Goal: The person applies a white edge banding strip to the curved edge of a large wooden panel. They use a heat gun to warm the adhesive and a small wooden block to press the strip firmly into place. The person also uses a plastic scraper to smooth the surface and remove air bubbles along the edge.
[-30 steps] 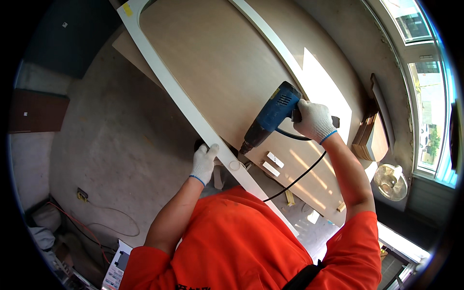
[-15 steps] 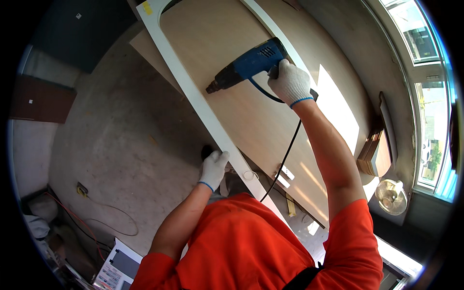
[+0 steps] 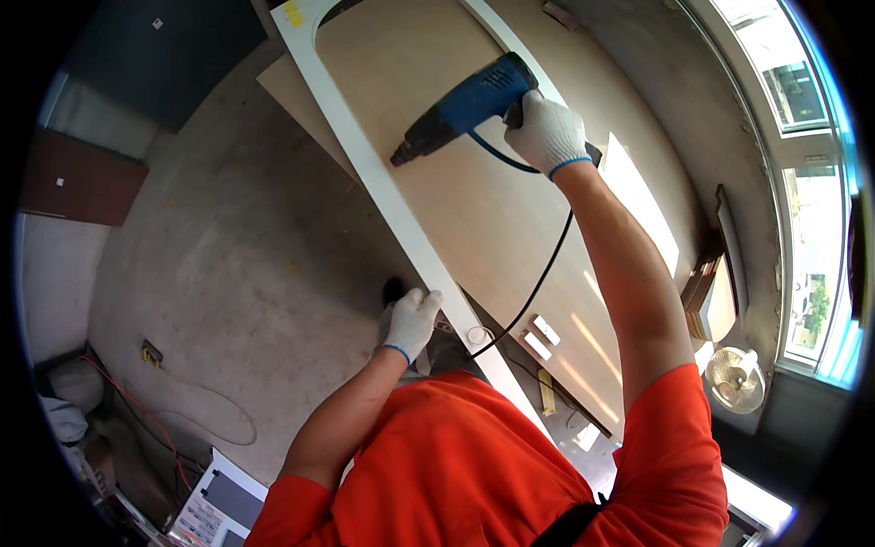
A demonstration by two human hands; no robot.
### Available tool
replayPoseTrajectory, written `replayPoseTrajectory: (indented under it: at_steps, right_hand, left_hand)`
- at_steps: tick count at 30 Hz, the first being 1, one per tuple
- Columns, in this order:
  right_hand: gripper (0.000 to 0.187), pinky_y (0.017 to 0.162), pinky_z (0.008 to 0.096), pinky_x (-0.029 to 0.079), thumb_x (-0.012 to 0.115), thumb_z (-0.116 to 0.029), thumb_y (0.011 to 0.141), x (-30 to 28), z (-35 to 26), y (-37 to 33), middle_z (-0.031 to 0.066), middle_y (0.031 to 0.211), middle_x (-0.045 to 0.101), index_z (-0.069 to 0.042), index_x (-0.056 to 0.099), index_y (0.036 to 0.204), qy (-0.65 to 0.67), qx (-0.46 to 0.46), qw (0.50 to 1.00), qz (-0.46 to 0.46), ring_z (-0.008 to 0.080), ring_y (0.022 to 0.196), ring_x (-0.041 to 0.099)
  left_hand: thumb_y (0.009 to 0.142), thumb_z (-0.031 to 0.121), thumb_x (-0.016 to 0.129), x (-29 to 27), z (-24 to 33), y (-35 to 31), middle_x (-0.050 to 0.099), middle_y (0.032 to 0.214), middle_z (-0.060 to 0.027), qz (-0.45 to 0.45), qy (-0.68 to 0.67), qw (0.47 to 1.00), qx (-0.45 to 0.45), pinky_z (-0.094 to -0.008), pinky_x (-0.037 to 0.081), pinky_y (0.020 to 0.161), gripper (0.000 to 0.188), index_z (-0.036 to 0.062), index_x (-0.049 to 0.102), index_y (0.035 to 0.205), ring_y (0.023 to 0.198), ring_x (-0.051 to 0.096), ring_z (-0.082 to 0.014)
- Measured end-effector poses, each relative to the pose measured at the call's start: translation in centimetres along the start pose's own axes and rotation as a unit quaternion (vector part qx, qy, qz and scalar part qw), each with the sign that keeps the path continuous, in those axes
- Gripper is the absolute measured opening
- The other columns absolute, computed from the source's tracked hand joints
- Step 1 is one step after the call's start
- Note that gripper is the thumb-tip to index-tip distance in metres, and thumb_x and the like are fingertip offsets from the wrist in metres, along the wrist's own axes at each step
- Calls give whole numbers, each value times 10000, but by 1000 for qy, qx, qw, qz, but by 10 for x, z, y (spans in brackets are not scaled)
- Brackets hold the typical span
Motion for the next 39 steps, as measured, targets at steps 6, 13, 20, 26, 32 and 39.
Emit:
replayPoseTrajectory:
  at_steps: [6, 13, 20, 26, 32, 39]
  right_hand:
    - [213, 746, 486, 609, 712, -225, 930, 3, 65, -97, 218, 839, 762, -22, 704, 991, -63, 42, 993, -93, 396, 792, 768]
    - [181, 725, 482, 607, 740, -201, 847, -2, 123, -215, 185, 828, 740, -49, 670, 914, -85, 35, 982, -163, 388, 749, 752]
    - [203, 705, 524, 593, 678, -232, 924, 2, 126, -204, 226, 792, 717, -30, 656, 911, -79, 49, 987, -128, 441, 713, 720]
    - [247, 806, 502, 610, 671, -254, 955, 4, 66, -113, 254, 875, 765, -12, 717, 954, -38, 77, 994, -61, 426, 828, 769]
    - [307, 867, 441, 614, 726, -285, 909, 4, -1, -17, 210, 1004, 808, -49, 779, 1099, -19, 74, 996, -55, 377, 952, 791]
    - [274, 915, 448, 601, 700, -274, 889, 25, -24, 45, 176, 1090, 809, -132, 810, 1096, 8, 68, 997, 24, 379, 1030, 774]
  left_hand:
    - [1013, 161, 677, -17, 190, -88, 759, 999, -157, -43, 180, 959, 215, -413, 605, 801, 179, 19, 688, 1121, 898, 756, -284]
    - [998, 228, 673, -19, 412, -278, 753, 1000, -66, -80, 183, 702, 684, -394, 627, 722, 154, 102, 719, 1073, 835, 753, -230]
    - [985, 252, 686, -19, 433, -275, 751, 945, -63, -20, 182, 731, 657, -359, 612, 690, 175, 99, 734, 1056, 798, 747, -199]
    - [961, 252, 699, -35, 436, -263, 743, 902, -54, 1, 187, 769, 611, -331, 601, 635, 187, 94, 731, 1055, 752, 743, -174]
    - [916, 177, 727, -50, 423, -235, 744, 903, -89, -59, 168, 846, 503, -357, 616, 662, 201, 60, 717, 1080, 788, 760, -198]
    - [1003, 185, 658, -28, 246, -107, 749, 977, -171, -84, 252, 921, 285, -472, 601, 753, 176, 36, 675, 1095, 846, 743, -362]
Point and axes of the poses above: each hand's wrist, its own y-axis towards the middle knuckle, its own x-axis out of the palm, z = x × y, the point moved 9 cm from there along y, towards the middle knuckle
